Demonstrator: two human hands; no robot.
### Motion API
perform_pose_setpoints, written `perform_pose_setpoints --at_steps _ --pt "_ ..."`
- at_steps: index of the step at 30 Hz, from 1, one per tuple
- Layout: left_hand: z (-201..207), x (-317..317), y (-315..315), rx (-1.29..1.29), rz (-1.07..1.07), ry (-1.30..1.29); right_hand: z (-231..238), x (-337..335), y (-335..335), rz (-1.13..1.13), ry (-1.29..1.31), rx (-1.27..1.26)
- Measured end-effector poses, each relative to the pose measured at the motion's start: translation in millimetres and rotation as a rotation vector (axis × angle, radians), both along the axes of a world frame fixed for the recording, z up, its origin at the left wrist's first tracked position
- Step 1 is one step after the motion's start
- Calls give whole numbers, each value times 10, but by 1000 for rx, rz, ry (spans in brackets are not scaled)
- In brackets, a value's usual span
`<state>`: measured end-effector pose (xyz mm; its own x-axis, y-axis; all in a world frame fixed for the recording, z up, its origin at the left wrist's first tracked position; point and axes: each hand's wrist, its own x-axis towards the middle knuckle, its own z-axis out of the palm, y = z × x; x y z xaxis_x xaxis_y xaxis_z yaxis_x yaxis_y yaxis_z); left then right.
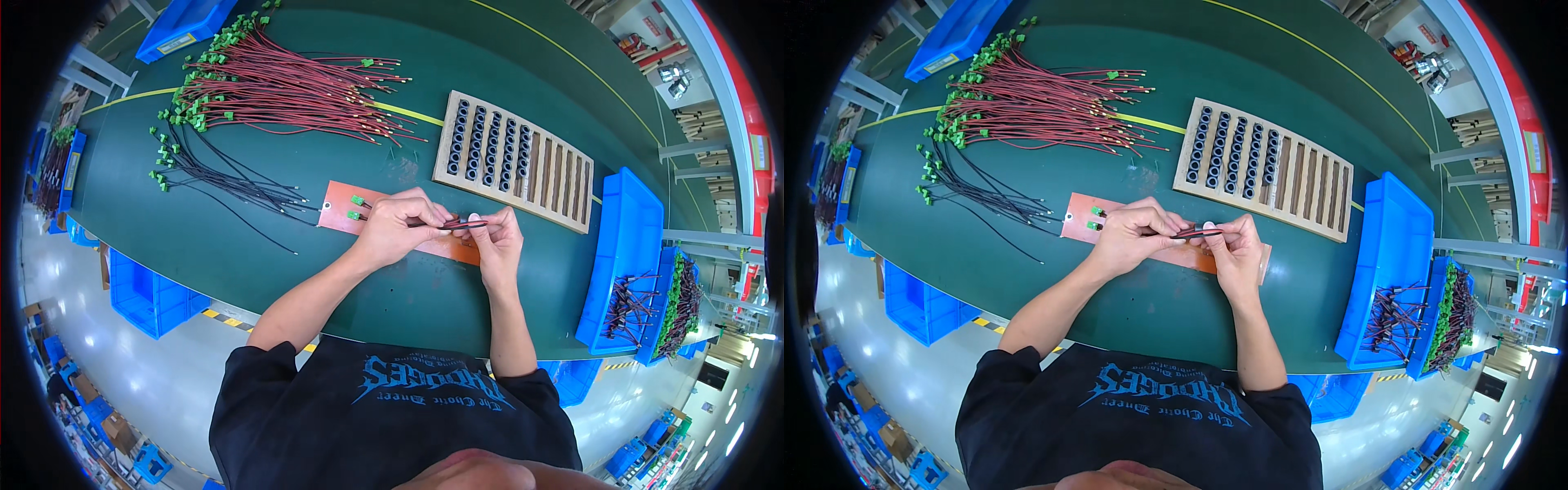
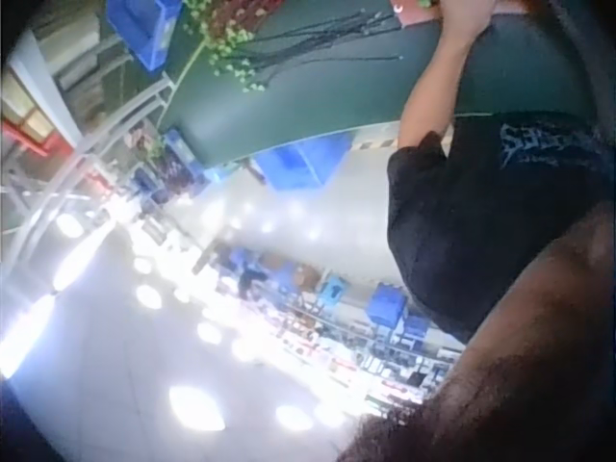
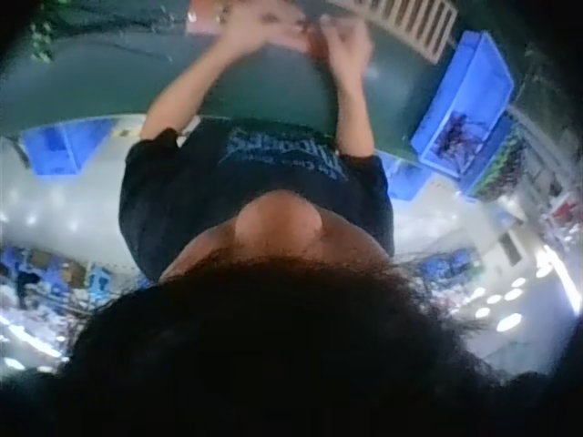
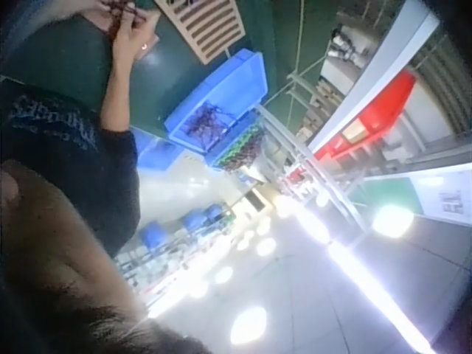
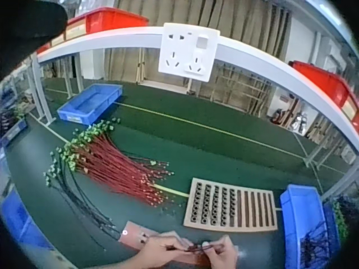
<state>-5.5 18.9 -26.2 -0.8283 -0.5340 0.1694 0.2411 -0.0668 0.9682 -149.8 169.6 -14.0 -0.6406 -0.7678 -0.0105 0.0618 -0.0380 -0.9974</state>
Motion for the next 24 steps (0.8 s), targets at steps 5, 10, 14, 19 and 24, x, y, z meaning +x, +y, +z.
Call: perform_pose_setpoints --at_steps 5,10,14,19,24 --pt "-45 -64 47 52 27 36 46 21 -9 7 -48 -11" --pt "27 -125 109 78 20 33 -12 -8 13 28 -37 -57" --pt "202 -72 137 -188 66 16 -15 -16 17 29 -40 -54" --pt "12 -18 45 -82 -5 -40 32 6 -10 12 -54 -44" --pt "-10 -42 56 200 -32 -59 3 -22 4 46 -49 -52"
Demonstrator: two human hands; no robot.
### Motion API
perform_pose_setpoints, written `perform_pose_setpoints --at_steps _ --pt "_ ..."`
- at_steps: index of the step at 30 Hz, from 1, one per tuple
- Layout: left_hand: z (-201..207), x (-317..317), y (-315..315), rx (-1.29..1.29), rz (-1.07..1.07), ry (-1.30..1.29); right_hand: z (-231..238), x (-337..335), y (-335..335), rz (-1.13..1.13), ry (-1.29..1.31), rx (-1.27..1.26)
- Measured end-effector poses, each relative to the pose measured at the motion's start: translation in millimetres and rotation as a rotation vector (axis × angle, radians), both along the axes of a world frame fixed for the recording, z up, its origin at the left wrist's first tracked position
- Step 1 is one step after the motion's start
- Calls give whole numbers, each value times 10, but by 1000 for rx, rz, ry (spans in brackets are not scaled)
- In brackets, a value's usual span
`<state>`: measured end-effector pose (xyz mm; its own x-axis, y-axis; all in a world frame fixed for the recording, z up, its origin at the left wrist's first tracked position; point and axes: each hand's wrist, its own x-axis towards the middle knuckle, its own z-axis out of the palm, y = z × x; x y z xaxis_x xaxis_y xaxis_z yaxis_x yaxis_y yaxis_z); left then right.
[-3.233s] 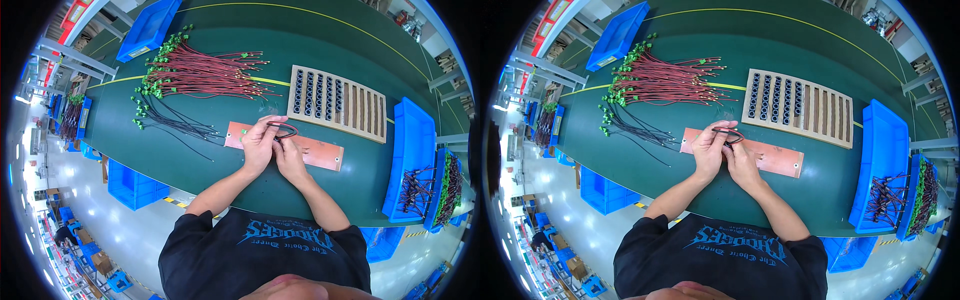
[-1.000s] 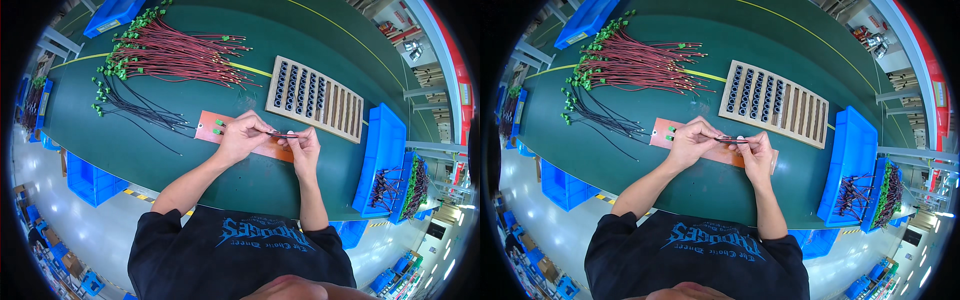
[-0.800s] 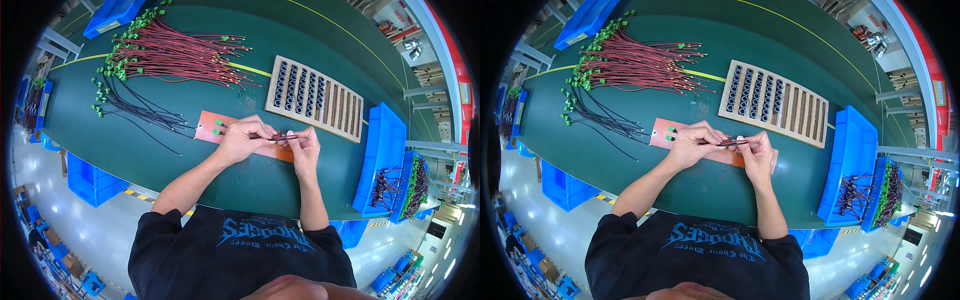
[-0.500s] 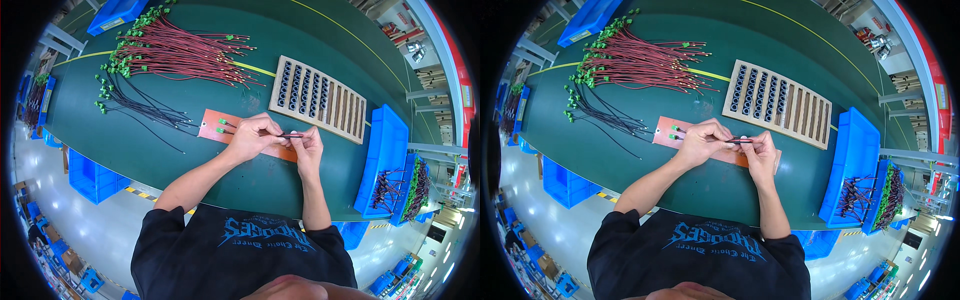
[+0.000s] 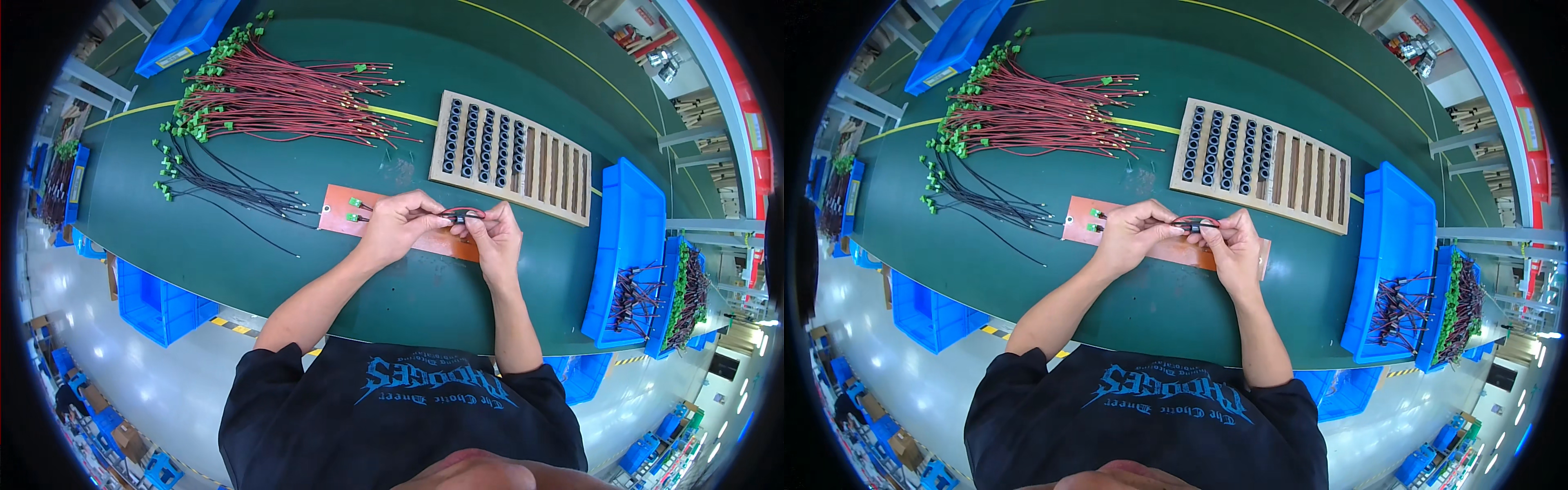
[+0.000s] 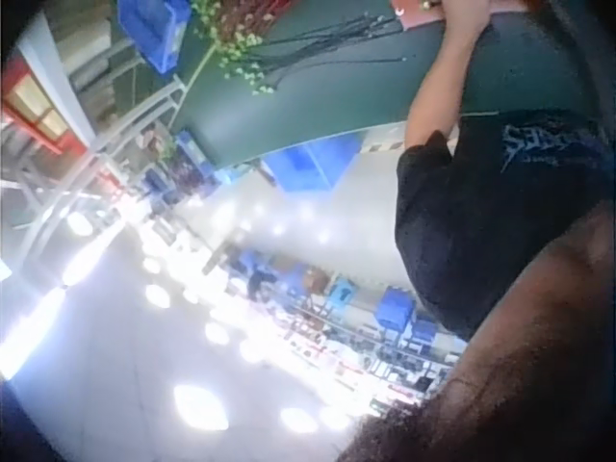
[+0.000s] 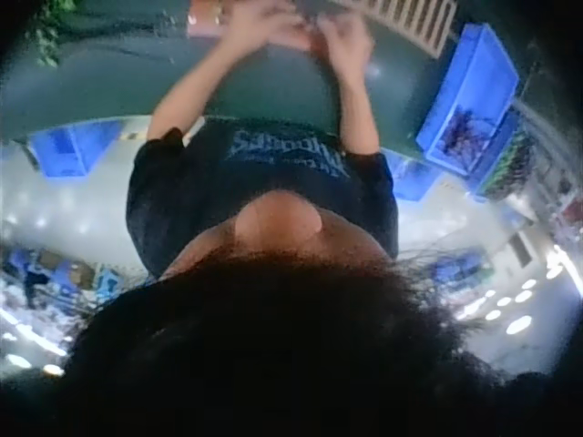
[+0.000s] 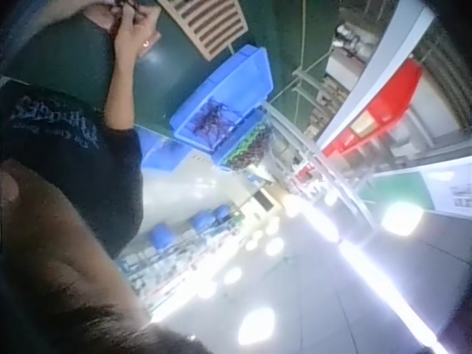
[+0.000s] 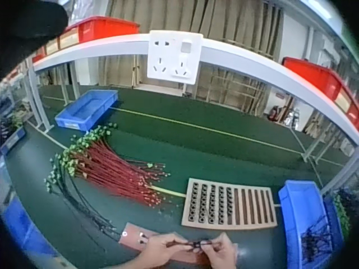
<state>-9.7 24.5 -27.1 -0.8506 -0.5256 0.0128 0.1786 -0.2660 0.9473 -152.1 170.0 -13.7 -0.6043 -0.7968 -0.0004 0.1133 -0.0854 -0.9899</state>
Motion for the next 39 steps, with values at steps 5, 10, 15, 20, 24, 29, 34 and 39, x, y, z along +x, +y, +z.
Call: perform_pose_setpoints --at_steps 5,10,15,20,24,29,34,39 --pt "46 -35 -30 -207 62 -3 -4 -7 13 1 4 20" --pt "89 -11 -56 -59 -4 -156 22 -71 49 73 64 58" --pt "89 6 -100 -50 -57 -161 51 -121 86 55 286 85" --pt "88 9 -128 -32 -58 -141 -8 -119 82 8 237 24" --pt "98 22 -131 -37 -28 -74 -23 -114 59 -9 354 14" --pt "39 -5 -76 -107 -35 -60 -97 -105 73 -21 318 5" --pt "136 0 -36 -304 -22 -70 -113 -95 78 -32 241 -7" --pt "50 -10 28 -256 100 8 -35 -145 104 55 200 62"
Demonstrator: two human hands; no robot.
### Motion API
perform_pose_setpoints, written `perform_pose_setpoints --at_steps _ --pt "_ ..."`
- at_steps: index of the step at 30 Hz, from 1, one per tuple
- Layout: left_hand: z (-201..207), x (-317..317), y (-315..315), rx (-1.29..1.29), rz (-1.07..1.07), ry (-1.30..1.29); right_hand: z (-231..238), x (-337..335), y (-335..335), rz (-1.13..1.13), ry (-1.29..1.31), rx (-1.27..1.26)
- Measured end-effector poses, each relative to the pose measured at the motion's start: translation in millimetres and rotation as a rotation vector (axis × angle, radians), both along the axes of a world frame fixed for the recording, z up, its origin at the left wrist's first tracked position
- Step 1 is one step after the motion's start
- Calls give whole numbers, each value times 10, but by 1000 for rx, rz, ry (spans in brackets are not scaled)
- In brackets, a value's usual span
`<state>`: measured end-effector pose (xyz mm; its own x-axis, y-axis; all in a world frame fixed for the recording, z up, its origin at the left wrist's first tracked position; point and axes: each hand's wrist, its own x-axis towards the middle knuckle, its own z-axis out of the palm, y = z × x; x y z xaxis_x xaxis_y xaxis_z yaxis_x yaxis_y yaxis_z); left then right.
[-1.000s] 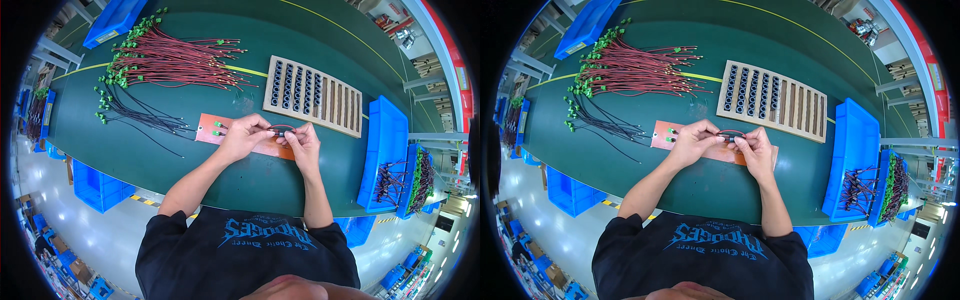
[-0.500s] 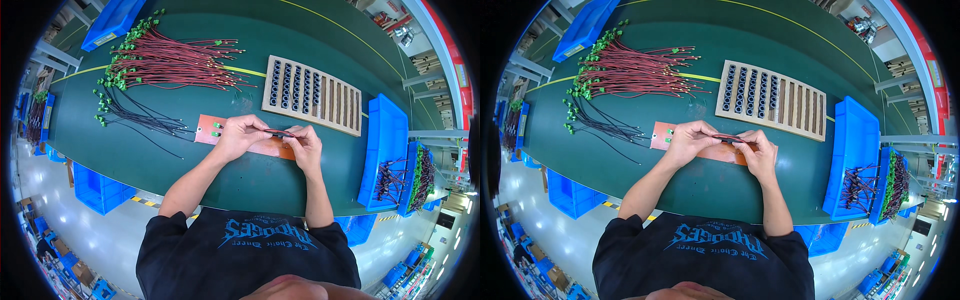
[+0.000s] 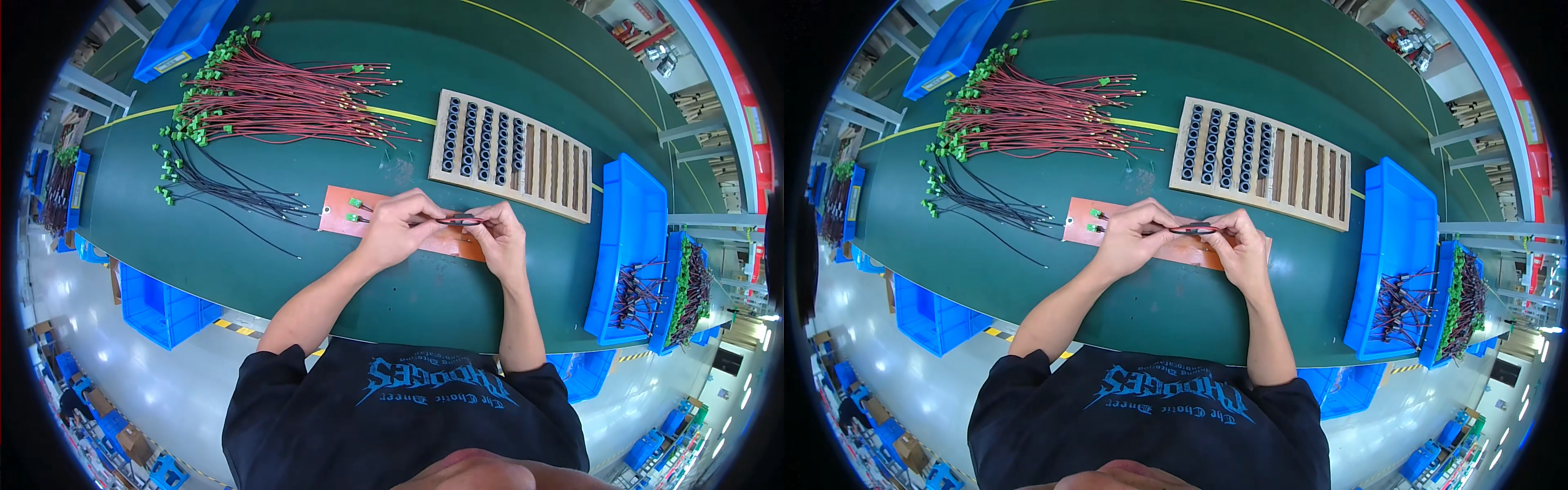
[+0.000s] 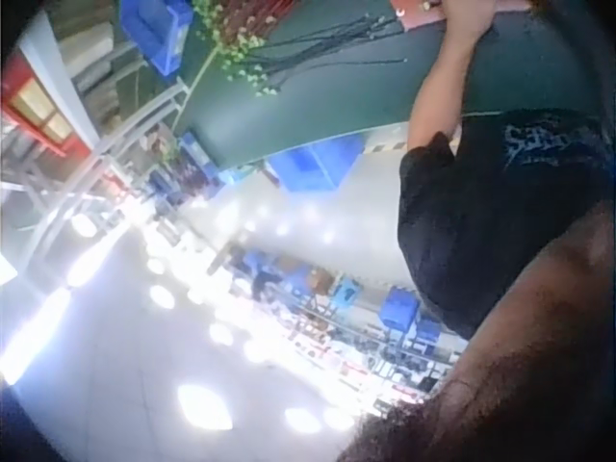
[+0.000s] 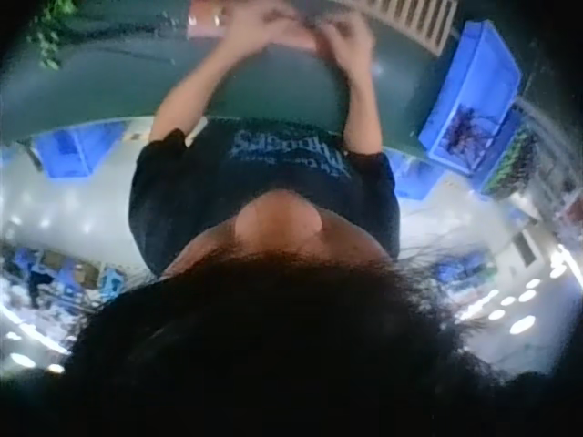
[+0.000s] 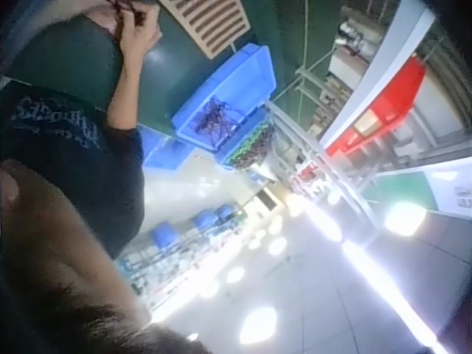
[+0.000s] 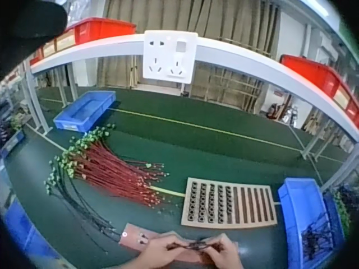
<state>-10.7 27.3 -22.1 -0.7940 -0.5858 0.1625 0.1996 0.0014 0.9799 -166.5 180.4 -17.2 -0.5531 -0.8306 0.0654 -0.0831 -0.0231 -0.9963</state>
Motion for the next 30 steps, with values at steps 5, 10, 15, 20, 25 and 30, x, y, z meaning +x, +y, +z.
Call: perform_pose_setpoints --at_steps 5,10,15,20,25,30 --pt "-35 4 -44 125 12 -57 69 7 -44 -24 170 6" --pt "-135 3 -76 143 -19 -5 -38 6 -39 -75 171 -65" --pt "1 34 -125 131 -154 -1 -72 -20 -15 -75 148 -56" --pt "22 20 -81 -38 -84 -36 -96 -39 -9 -75 191 -60" --pt "-89 -27 -97 -6 -79 42 -46 -15 -22 -53 277 -43" --pt "-18 -21 -82 95 -29 -6 32 -17 -14 -39 248 -7"
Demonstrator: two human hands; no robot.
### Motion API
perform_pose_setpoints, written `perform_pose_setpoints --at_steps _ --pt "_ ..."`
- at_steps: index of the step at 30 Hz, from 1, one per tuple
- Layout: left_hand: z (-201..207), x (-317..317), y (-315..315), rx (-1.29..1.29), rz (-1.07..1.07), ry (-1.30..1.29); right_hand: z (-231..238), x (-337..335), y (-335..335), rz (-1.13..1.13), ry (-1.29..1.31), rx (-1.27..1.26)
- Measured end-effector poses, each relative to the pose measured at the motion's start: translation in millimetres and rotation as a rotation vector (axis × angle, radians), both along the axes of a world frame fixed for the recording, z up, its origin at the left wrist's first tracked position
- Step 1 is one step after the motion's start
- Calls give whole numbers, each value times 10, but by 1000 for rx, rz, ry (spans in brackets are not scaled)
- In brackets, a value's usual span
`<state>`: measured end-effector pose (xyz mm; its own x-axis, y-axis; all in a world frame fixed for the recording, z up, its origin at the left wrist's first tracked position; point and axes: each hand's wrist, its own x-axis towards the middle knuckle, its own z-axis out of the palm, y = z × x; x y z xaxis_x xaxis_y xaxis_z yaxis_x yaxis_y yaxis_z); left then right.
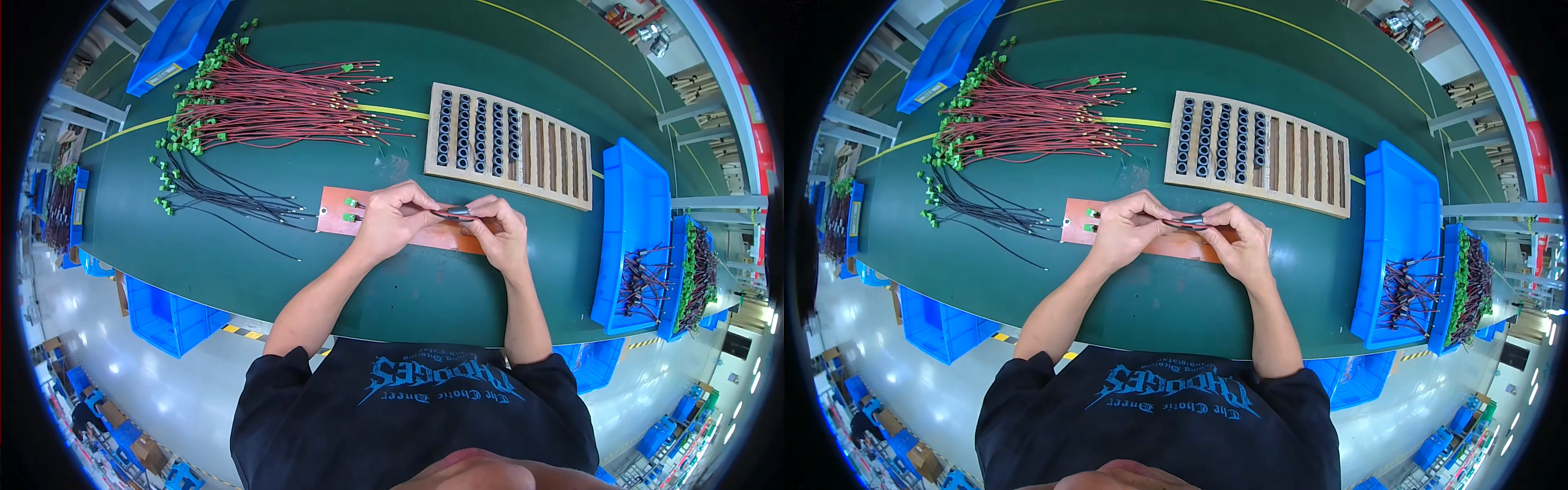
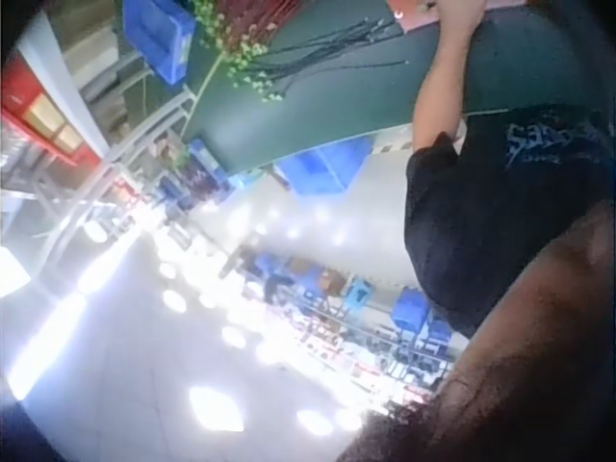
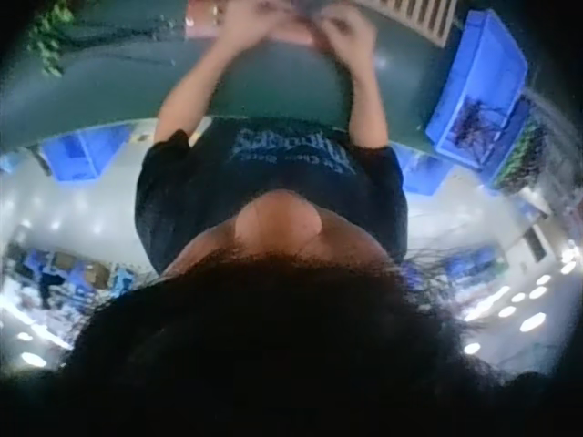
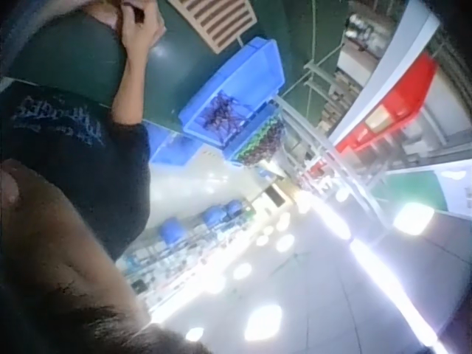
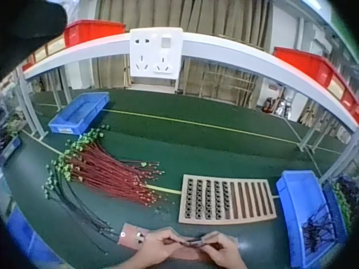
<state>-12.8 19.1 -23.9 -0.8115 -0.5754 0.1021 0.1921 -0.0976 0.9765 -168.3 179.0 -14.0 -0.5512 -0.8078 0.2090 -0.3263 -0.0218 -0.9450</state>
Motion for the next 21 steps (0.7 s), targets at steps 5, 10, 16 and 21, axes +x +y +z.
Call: perform_pose_setpoints --at_steps 5,10,16,21 --pt "-43 19 -50 100 -40 -44 96 18 -37 33 5 -30" --pt "2 44 -86 69 -66 6 13 -31 27 44 -38 84" --pt "-24 73 -113 -11 -91 -14 -20 -39 2 69 -156 -16" --pt "22 48 -62 -6 -72 63 -38 -40 -8 103 -221 -59"
